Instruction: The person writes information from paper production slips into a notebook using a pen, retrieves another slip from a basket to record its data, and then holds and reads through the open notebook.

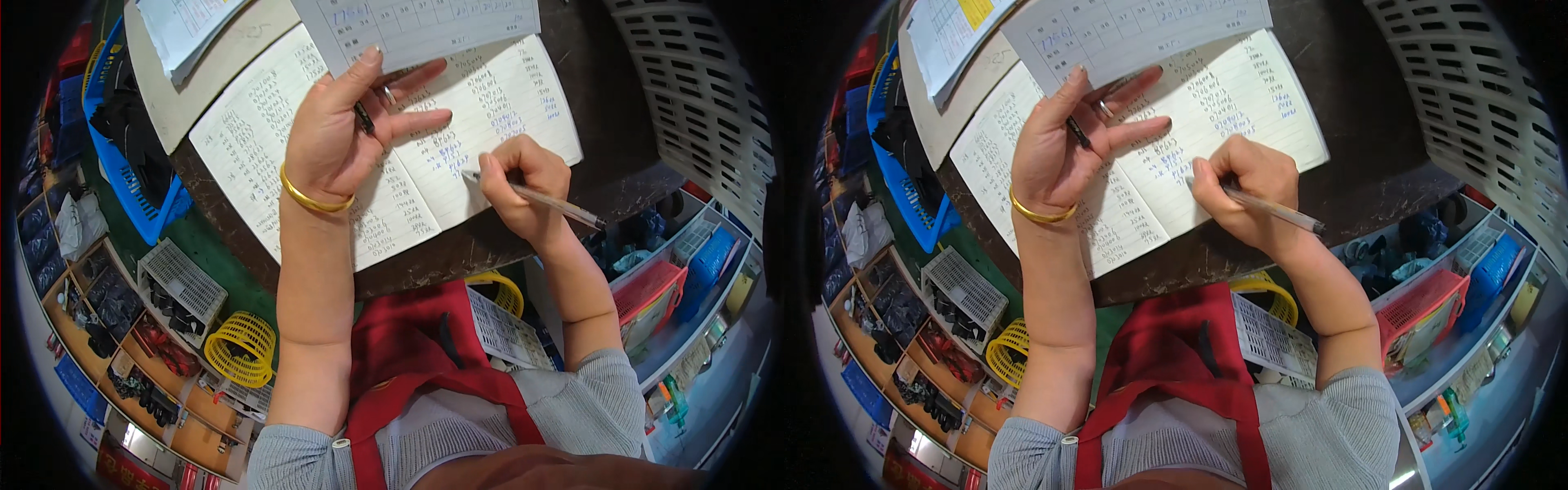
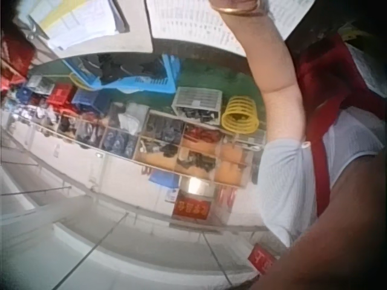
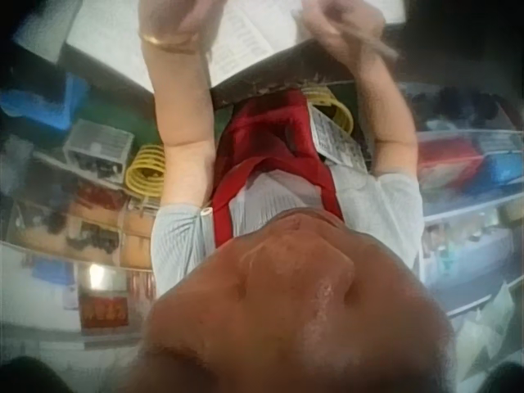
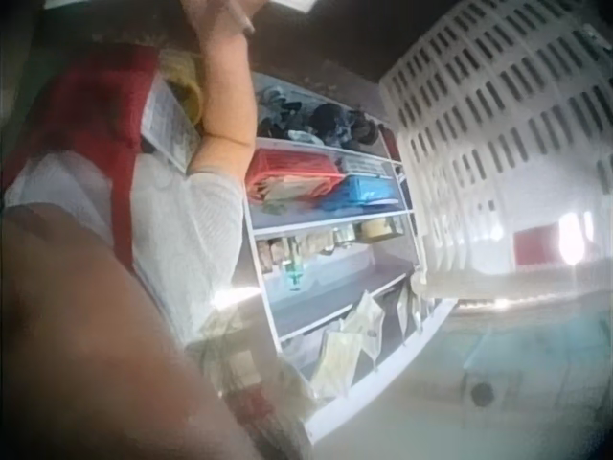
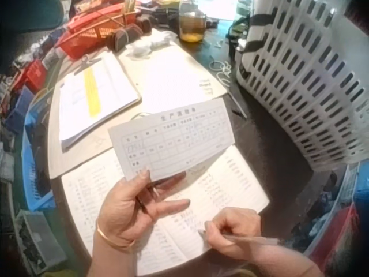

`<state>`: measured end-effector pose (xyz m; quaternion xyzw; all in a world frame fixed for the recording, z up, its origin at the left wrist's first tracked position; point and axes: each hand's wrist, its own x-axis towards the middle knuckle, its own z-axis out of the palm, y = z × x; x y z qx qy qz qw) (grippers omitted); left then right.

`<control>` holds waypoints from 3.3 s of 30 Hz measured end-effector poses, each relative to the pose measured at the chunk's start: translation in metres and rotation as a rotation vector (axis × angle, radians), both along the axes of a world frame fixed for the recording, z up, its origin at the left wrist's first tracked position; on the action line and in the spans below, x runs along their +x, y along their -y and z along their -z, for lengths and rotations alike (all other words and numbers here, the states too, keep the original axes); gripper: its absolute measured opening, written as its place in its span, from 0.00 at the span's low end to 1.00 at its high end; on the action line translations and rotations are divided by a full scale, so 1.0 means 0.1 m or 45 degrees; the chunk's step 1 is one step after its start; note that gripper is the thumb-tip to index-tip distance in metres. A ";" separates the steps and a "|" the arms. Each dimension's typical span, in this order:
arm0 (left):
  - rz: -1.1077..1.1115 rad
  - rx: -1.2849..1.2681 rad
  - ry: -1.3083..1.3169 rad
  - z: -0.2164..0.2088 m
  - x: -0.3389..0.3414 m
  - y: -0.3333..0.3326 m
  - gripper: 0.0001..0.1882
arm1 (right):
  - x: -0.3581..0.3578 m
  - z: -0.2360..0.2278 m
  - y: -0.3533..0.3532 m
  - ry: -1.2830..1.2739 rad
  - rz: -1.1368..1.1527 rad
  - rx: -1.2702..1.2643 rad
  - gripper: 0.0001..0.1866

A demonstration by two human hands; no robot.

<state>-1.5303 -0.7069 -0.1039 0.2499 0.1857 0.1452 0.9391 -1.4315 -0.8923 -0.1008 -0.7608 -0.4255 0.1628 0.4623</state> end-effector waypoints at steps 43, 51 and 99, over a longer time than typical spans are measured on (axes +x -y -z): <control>-0.001 -0.004 -0.049 -0.05 0.00 0.05 0.24 | 0.38 -0.05 0.20 -0.530 0.299 0.231 0.09; -0.017 -0.005 -0.103 -0.07 0.00 0.08 0.25 | 0.48 0.07 0.30 -0.063 0.203 0.070 0.10; -0.022 -0.003 -0.076 -0.06 0.02 0.04 0.25 | 0.47 0.05 0.24 0.102 0.177 0.077 0.11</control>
